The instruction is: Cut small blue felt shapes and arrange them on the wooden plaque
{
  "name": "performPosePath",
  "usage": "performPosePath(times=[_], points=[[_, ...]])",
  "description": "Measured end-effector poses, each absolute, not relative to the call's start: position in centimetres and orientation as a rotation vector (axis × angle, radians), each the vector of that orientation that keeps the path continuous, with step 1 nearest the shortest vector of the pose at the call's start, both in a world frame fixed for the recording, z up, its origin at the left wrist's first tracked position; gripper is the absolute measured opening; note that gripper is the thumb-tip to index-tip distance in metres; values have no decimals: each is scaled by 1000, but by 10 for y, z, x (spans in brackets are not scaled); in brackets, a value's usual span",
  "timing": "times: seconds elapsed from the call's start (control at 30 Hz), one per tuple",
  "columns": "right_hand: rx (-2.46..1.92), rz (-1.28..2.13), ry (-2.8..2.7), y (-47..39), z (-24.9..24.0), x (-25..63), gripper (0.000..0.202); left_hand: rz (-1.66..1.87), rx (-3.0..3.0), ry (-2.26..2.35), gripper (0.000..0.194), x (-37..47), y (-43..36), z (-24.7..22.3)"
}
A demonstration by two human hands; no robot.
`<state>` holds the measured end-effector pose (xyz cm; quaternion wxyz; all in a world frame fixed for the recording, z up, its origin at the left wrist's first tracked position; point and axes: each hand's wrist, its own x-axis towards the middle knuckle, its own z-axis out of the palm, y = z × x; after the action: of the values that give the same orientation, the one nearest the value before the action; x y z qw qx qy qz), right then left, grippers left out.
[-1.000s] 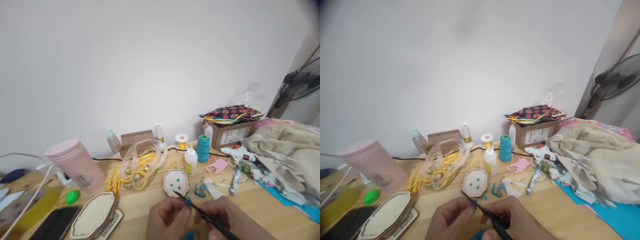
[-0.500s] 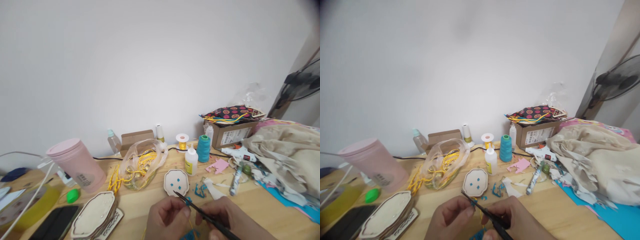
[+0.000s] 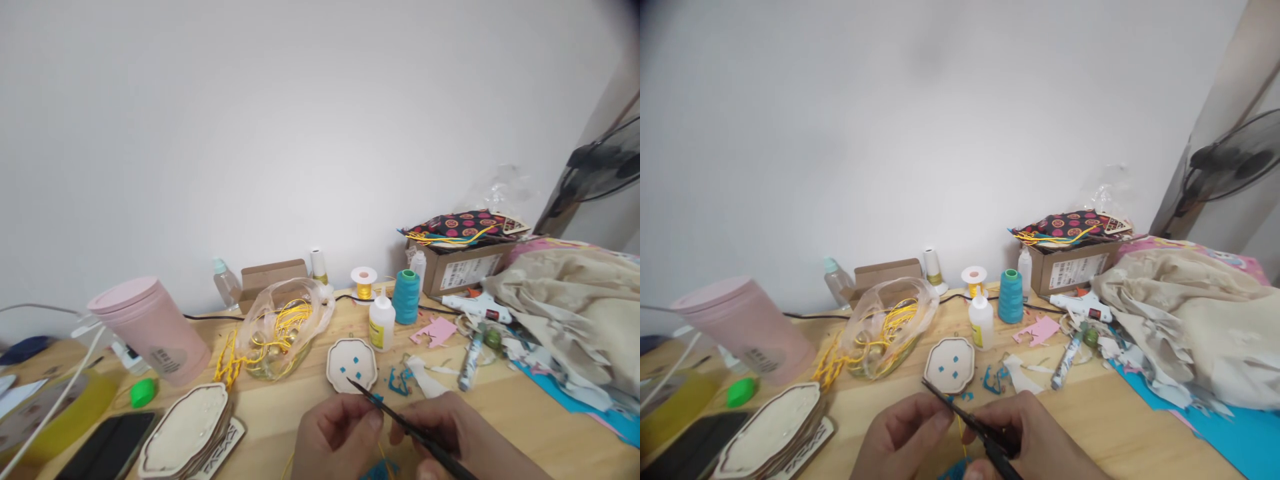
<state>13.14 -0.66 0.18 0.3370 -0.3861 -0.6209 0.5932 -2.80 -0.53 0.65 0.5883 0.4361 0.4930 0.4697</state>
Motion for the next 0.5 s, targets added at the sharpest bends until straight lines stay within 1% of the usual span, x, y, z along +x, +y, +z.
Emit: performPosePath(times=[0.13, 0.33, 0.5], points=[[-1051, 1596, -1590, -8, 2, 131, 55, 1109, 1035, 1137, 22, -29, -4, 3], [-999, 1535, -1664, -6, -4, 133, 47, 1118, 968, 1160, 25, -25, -7, 9], [-999, 1465, -1706, -4, -3, 133, 48, 1142, 941, 1137, 20, -24, -6, 13]])
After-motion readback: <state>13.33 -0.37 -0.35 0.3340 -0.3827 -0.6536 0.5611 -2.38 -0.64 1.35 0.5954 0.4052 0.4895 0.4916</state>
